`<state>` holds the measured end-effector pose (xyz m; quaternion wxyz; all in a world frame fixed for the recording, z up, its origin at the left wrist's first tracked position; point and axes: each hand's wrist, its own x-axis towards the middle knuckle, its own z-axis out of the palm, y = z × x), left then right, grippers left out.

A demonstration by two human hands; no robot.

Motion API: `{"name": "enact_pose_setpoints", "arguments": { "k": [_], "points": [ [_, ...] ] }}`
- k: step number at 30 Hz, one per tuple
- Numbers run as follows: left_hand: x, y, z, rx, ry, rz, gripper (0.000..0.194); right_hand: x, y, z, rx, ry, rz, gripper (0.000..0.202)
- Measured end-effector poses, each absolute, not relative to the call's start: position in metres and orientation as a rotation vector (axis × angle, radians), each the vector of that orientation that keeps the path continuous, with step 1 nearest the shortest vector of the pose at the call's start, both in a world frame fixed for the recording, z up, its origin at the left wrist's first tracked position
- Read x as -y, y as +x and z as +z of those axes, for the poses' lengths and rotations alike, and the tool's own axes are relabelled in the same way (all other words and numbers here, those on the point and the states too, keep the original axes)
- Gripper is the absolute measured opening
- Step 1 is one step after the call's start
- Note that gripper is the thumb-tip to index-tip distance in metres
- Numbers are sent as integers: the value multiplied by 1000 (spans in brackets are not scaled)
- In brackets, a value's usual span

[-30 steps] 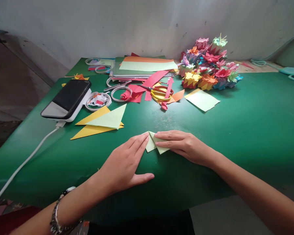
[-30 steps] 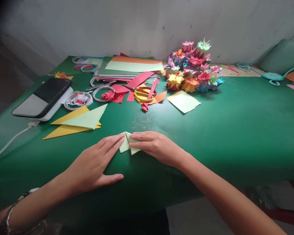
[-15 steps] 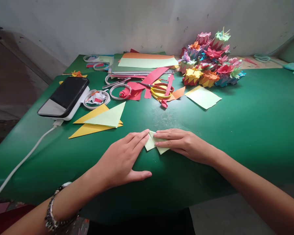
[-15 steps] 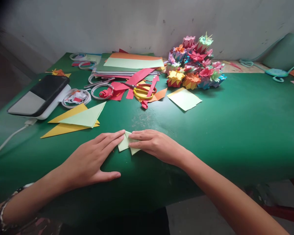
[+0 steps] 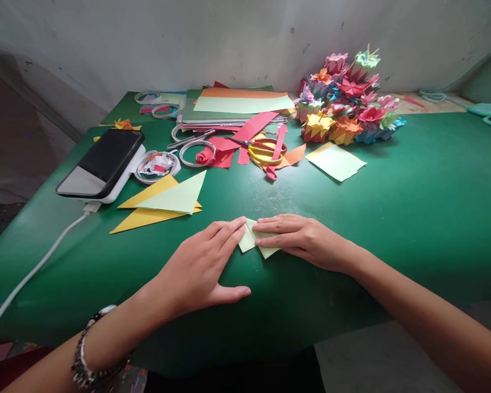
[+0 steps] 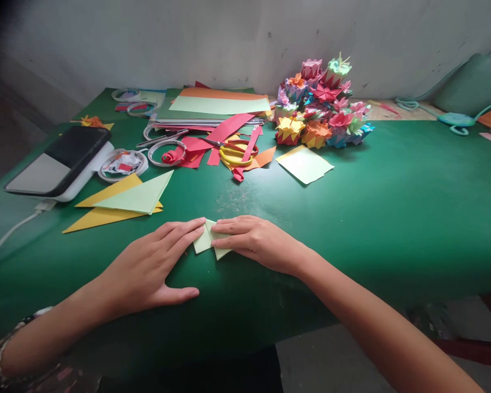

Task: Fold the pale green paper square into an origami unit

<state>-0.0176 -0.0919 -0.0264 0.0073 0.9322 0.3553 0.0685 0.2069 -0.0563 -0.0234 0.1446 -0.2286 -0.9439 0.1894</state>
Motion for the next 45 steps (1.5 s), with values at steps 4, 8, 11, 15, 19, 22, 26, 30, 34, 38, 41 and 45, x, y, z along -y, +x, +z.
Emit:
{"name": "enact_pose_setpoints", "arguments": {
  "k": [4, 8, 11, 15, 19, 22, 26, 30, 34, 38, 41, 45],
  "points": [
    [93, -17, -25, -1119, 2910, 212, 75, 56, 207, -24, 2725, -650, 548, 30],
    [92, -16, -23, -1126, 2907, 185, 74, 56, 207, -24, 2720, -647, 550, 30],
    [89, -14, -21, -1130, 2916, 153, 75, 55, 207, -24, 2731, -644, 535, 30],
    [87, -12, -20, -1132, 2939, 130, 77, 57, 207, -23, 2787, -651, 484, 31],
    [88, -9, -19, -1141, 2959, 116, 82, 64, 209, -22, 2882, -669, 390, 34],
    [89, -9, -18, -1140, 2973, 82, 82, 69, 211, -20, 2968, -703, 354, 41],
    [88, -10, -16, -1149, 2950, 40, 81, 73, 216, -16, 3059, -733, 389, 52],
    [88, -9, -15, -1146, 2907, 12, 81, 80, 222, -12, 3077, -781, 429, 55],
    [90, -14, -9, -1100, 2855, 38, 79, 86, 224, -11, 3082, -820, 426, 57],
    [76, -41, 18, -1093, 2729, 332, 47, 89, 223, -10, 3072, -840, 424, 58],
    [48, -76, 43, -1655, 2567, 789, 36, 89, 222, -9, 3060, -840, 452, 58],
    [10, -119, 55, -2359, 2117, 183, 82, 90, 221, -7, 3031, -861, 478, 59]
  ]
}}
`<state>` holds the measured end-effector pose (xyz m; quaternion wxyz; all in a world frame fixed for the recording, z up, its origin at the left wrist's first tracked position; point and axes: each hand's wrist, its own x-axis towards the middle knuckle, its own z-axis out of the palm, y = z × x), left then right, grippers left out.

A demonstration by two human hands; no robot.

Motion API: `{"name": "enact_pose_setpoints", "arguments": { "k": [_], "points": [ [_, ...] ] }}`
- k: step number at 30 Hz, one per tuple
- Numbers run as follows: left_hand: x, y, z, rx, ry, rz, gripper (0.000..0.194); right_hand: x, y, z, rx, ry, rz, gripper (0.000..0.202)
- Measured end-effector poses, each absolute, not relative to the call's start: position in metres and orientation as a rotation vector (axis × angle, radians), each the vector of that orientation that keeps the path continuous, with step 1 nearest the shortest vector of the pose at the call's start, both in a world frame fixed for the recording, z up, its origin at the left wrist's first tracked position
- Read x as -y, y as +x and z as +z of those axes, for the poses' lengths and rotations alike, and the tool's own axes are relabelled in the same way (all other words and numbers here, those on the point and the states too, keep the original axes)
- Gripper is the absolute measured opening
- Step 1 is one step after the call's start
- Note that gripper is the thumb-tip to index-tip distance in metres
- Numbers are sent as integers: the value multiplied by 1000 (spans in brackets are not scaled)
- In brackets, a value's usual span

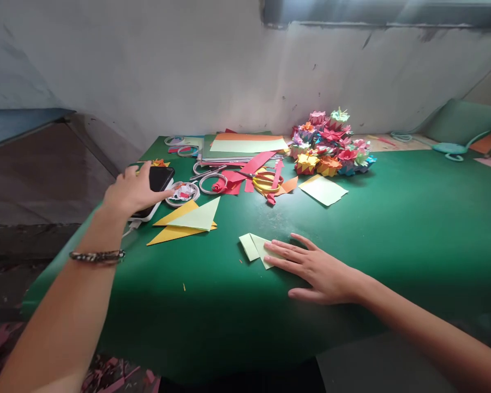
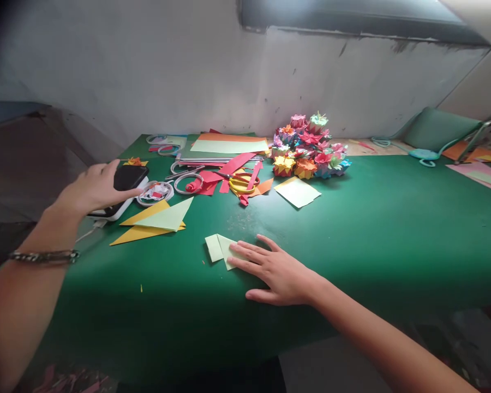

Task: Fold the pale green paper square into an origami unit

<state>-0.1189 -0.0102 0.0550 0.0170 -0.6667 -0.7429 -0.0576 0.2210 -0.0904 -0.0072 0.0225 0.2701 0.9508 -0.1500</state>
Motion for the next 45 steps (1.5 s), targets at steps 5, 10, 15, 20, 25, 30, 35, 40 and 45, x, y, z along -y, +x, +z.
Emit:
{"name": "enact_pose_setpoints", "arguments": {
  "k": [5, 10, 15, 20, 25, 30, 35, 40, 45],
  "points": [
    [-3, -136, 43, 2374, -2127, -145, 83, 92, 221, -6, -2948, 854, -481, 60],
    [-1, -135, 30, 2398, -2004, -273, 78, 93, 220, -5, -2948, 854, -476, 59],
    [-5, -138, 26, 2390, -1985, -354, 77, 93, 219, -5, -2944, 861, -474, 60],
    [-7, -102, 36, 2212, -1975, -513, 85, 94, 217, -3, -2925, 900, -493, 58],
    [45, -19, 21, 1311, -2725, -415, 55, 95, 217, -6, -2953, 924, -494, 58],
    [98, 5, -16, 940, -3158, -198, 67, 96, 217, -10, -2975, 924, -426, 61],
    [100, -9, -25, 1074, -3142, -199, 72, 97, 217, -9, -2982, 931, -418, 63],
    [97, -8, -22, 1082, -3106, -221, 73, 97, 216, -8, -2972, 939, -416, 60],
    [97, -8, -23, 1145, -3085, -269, 78, 98, 215, -7, -2966, 948, -416, 58]
  ]
}}
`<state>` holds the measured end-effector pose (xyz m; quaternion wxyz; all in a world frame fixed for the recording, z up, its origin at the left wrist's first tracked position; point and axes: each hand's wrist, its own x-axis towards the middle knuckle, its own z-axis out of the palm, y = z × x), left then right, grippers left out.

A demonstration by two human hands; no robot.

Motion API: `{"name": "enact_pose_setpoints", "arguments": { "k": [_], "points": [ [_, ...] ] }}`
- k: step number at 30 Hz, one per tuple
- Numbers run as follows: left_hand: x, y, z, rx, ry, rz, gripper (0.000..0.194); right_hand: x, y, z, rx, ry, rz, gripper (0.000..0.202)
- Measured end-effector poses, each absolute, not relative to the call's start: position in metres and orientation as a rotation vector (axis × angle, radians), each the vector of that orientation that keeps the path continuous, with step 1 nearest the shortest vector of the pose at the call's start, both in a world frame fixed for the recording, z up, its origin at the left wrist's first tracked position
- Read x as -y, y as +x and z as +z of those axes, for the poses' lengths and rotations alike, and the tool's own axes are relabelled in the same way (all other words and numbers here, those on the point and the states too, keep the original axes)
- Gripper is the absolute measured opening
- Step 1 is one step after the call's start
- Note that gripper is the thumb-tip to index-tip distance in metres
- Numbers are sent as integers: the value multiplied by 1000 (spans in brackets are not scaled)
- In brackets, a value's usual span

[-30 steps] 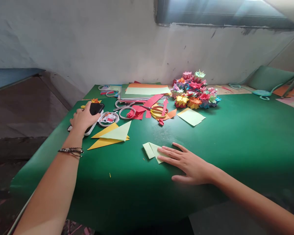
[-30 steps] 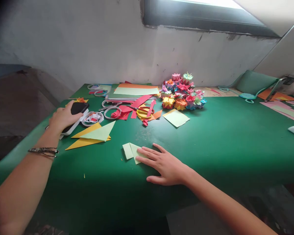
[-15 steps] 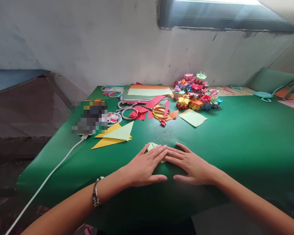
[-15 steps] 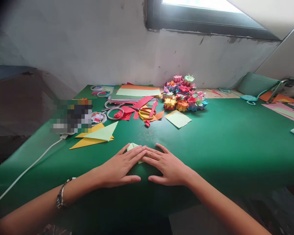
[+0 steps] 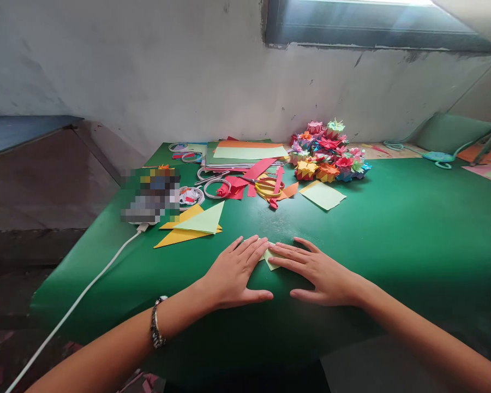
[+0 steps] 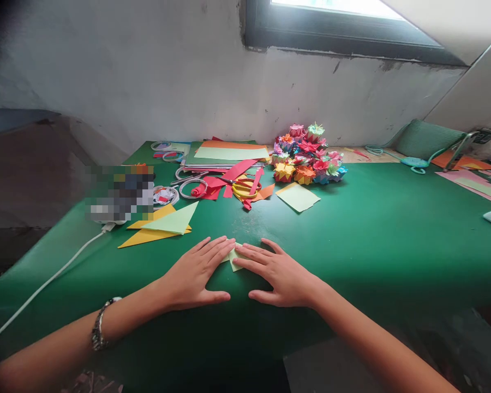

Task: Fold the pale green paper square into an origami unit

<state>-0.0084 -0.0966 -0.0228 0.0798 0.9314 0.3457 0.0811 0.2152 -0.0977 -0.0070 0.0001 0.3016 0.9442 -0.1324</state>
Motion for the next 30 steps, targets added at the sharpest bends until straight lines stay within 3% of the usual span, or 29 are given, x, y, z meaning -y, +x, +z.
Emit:
{"name": "enact_pose_setpoints", "arguments": {
  "k": [5, 16, 30],
  "points": [
    [94, -11, -24, -991, 2797, 261, 78, 101, 209, -9, -3028, 1083, -390, 53],
    [93, -12, -25, -969, 2837, 259, 82, 111, 189, -20, -3039, 1224, -12, 70],
    [91, -14, -23, -979, 2795, 225, 77, 114, 201, -28, -3007, 1230, 96, 61]
  ]
}}
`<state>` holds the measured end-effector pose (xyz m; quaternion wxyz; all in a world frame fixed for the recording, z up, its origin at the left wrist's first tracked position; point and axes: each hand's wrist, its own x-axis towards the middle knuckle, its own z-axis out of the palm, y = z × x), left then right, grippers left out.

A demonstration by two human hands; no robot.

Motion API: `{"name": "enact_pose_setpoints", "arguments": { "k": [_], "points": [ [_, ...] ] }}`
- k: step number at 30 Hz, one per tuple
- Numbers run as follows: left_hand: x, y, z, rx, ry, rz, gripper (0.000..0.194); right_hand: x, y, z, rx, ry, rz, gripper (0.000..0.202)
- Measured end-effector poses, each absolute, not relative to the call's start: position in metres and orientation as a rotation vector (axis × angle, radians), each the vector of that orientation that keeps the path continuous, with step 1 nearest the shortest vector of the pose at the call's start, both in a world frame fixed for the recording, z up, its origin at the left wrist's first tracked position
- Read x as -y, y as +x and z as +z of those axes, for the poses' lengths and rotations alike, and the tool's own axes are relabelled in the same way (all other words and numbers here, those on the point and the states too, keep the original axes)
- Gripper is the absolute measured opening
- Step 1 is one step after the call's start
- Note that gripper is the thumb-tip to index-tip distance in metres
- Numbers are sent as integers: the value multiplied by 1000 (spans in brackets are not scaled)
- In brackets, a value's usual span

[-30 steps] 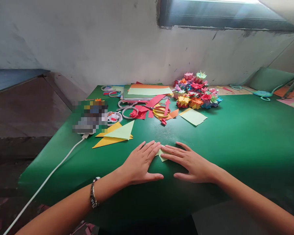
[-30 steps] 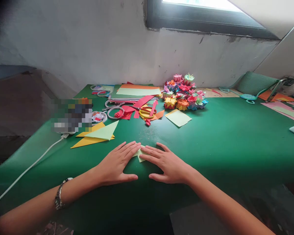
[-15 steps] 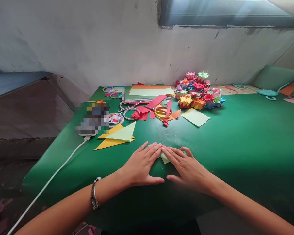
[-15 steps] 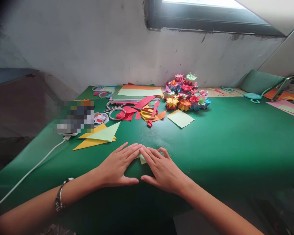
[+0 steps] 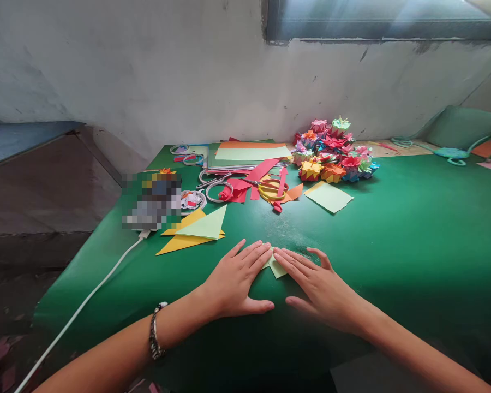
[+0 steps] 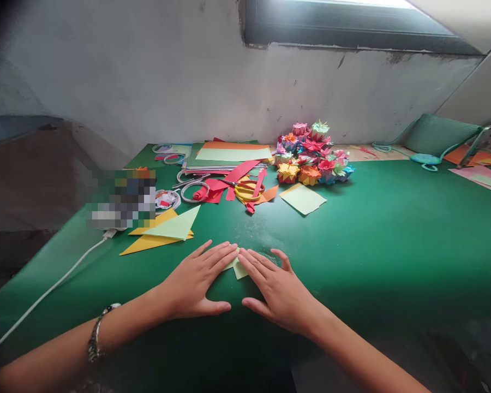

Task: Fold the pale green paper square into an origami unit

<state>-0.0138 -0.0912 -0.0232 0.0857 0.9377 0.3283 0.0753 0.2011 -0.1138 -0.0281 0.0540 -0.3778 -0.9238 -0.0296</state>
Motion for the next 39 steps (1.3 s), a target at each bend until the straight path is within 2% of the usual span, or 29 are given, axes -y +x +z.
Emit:
{"name": "enact_pose_setpoints", "arguments": {
  "k": [14, 39],
  "points": [
    [79, -25, -22, -826, 2764, 159, 76, 114, 198, -24, 2806, -1074, -328, 58],
    [74, -31, -18, -762, 2744, 106, 76, 119, 202, -22, 2779, -1064, -352, 60]
  ]
}}
